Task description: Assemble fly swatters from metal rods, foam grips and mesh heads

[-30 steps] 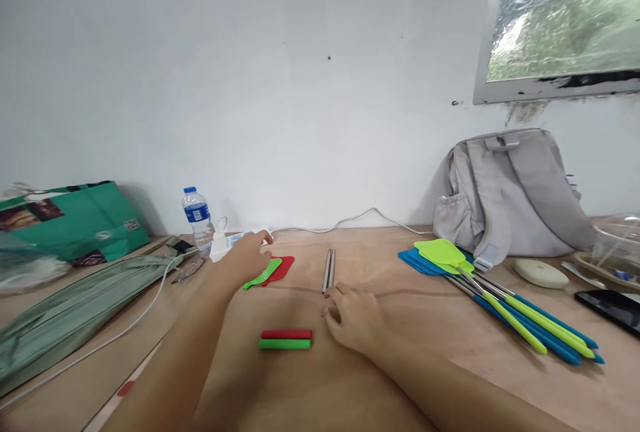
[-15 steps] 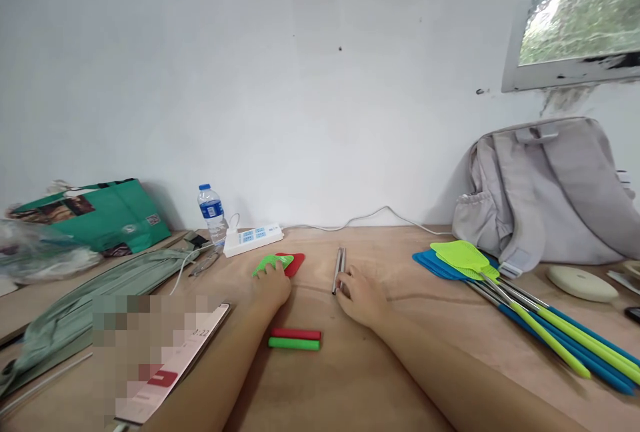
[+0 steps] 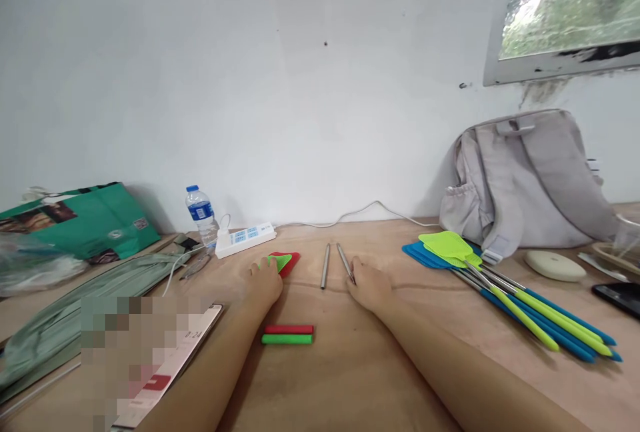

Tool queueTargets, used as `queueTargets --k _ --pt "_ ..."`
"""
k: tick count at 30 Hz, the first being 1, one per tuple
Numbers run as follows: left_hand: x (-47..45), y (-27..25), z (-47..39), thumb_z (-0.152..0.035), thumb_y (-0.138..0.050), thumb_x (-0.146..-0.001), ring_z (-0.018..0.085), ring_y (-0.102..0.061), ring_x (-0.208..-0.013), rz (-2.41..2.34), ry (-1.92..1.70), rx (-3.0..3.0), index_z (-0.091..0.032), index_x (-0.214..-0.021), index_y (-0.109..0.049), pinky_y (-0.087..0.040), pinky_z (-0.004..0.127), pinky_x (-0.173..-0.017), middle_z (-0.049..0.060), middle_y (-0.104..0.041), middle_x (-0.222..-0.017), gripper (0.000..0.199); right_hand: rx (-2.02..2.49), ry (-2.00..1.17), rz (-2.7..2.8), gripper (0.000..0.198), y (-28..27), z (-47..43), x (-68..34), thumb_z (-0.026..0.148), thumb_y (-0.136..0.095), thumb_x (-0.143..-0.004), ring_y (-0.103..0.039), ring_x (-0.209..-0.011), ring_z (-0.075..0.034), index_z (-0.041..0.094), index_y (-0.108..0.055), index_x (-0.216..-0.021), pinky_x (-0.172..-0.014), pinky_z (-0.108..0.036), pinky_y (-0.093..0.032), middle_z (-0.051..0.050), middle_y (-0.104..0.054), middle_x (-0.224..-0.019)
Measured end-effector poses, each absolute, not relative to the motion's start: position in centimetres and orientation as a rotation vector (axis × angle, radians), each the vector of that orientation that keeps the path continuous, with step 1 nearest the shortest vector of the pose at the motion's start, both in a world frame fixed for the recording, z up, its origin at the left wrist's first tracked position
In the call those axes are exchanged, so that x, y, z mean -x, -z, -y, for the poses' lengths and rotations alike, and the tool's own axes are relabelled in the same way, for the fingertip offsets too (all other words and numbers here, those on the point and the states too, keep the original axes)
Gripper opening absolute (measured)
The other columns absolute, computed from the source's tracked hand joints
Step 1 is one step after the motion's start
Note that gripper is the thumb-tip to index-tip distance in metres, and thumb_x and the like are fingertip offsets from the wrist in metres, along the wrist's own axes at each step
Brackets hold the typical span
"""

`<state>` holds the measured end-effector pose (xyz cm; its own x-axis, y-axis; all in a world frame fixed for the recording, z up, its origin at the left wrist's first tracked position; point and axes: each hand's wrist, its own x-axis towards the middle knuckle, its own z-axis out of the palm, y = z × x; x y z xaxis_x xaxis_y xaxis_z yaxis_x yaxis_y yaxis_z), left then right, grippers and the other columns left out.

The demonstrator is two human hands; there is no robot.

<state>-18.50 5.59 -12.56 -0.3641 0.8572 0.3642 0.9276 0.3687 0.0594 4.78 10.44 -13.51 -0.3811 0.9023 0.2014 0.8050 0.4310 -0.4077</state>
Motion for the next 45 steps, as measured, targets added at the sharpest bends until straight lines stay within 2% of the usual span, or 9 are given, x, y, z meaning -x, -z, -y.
queueTargets --k 4,11,16,19,23,26,29,33,45 --pt "19.0 12.3 -5.7 -0.009 -0.039 -0.075 0.034 -0.048 -0.1 2.333 0.638 1.618 -0.009 -0.094 -0.064 -0.032 0.047 -0.086 0.02 -0.057 -0.099 0.032 1.335 -0.481 2.21 0.018 13.9 -10.8 -4.9 0.019 -0.048 -0.076 -0.055 -0.076 -0.018 0.019 -0.049 -0.094 -0.062 -0.026 -0.03 -0.004 -0.061 -0.08" --pt "19.0 12.3 -6.4 -0.018 -0.044 -0.078 0.03 -0.044 -0.105 2.18 1.546 1.477 -0.017 -0.106 -0.061 -0.026 0.045 -0.094 0.012 -0.055 -0.096 0.033 1.248 -0.756 1.789 0.027 15.2 -12.1 -4.6 0.022 -0.04 -0.079 -0.054 -0.07 -0.016 0.015 -0.047 -0.104 -0.063 -0.027 -0.037 -0.004 -0.059 -0.075" --pt "18.3 13.5 -8.3 -0.032 -0.042 -0.082 0.017 -0.057 -0.076 1.982 2.404 1.199 -0.018 -0.09 -0.059 -0.044 0.031 -0.072 0.005 -0.058 -0.082 0.024 1.162 -0.989 1.497 0.036 16.6 -13.1 -4.0 0.036 -0.034 -0.08 -0.048 -0.049 -0.013 0.014 -0.05 -0.105 -0.047 -0.027 -0.036 -0.003 -0.056 -0.071" --pt "18.3 13.8 -8.8 -0.036 -0.051 -0.076 0.011 -0.055 -0.054 1.828 2.826 1.103 -0.019 -0.083 -0.056 -0.045 0.027 -0.056 -0.001 -0.057 -0.069 0.019 1.065 -1.087 1.408 0.044 16.9 -13.2 -3.8 0.046 -0.034 -0.079 -0.046 -0.048 -0.011 0.015 -0.051 -0.105 -0.045 -0.026 -0.036 -0.003 -0.055 -0.072" --pt "18.8 13.6 -8.7 -0.026 -0.065 -0.068 0.008 -0.055 -0.05 1.652 3.197 0.989 -0.019 -0.079 -0.054 -0.048 0.025 -0.056 -0.004 -0.058 -0.066 0.017 0.916 -1.204 1.441 0.053 16.4 -12.5 -3.5 0.056 -0.04 -0.077 -0.043 -0.05 -0.008 0.016 -0.051 -0.11 -0.045 -0.023 -0.035 -0.002 -0.056 -0.078" --pt "19.1 13.6 -8.6 -0.019 -0.065 -0.072 0.008 -0.056 -0.055 1.601 3.337 0.894 -0.016 -0.084 -0.056 -0.049 0.025 -0.059 -0.003 -0.059 -0.069 0.015 0.826 -1.299 1.552 0.056 15.9 -11.7 -3.3 0.057 -0.046 -0.075 -0.041 -0.05 -0.007 0.018 -0.052 -0.113 -0.046 -0.022 -0.033 -0.001 -0.057 -0.077" --pt "19.0 13.6 -8.6 -0.025 -0.055 -0.083 0.011 -0.058 -0.069 1.596 3.397 0.834 -0.013 -0.098 -0.055 -0.051 0.029 -0.063 0.003 -0.059 -0.087 0.019 0.756 -1.406 1.699 0.055 15.6 -11.0 -3.2 0.055 -0.055 -0.071 -0.04 -0.049 -0.007 0.017 -0.056 -0.11 -0.047 -0.022 -0.033 0.0 -0.057 -0.072" --pt "18.8 13.6 -8.7 -0.031 -0.052 -0.085 0.017 -0.058 -0.086 1.581 3.437 0.799 -0.015 -0.11 -0.052 -0.051 0.035 -0.071 0.007 -0.056 -0.105 0.029 0.679 -1.529 1.898 0.051 15.4 -10.3 -3.4 0.053 -0.06 -0.068 -0.04 -0.046 -0.005 0.015 -0.062 -0.103 -0.045 -0.021 -0.032 0.0 -0.059 -0.069" --pt "18.8 13.6 -9.0 -0.03 -0.052 -0.085 0.018 -0.057 -0.089 1.575 3.474 0.922 -0.015 -0.111 -0.052 -0.05 0.037 -0.074 0.008 -0.056 -0.108 0.03 0.65 -1.511 2.065 0.049 15.4 -10.1 -3.7 0.051 -0.054 -0.074 -0.04 -0.045 -0.005 0.014 -0.064 -0.104 -0.046 -0.02 -0.033 0.001 -0.059 -0.067"
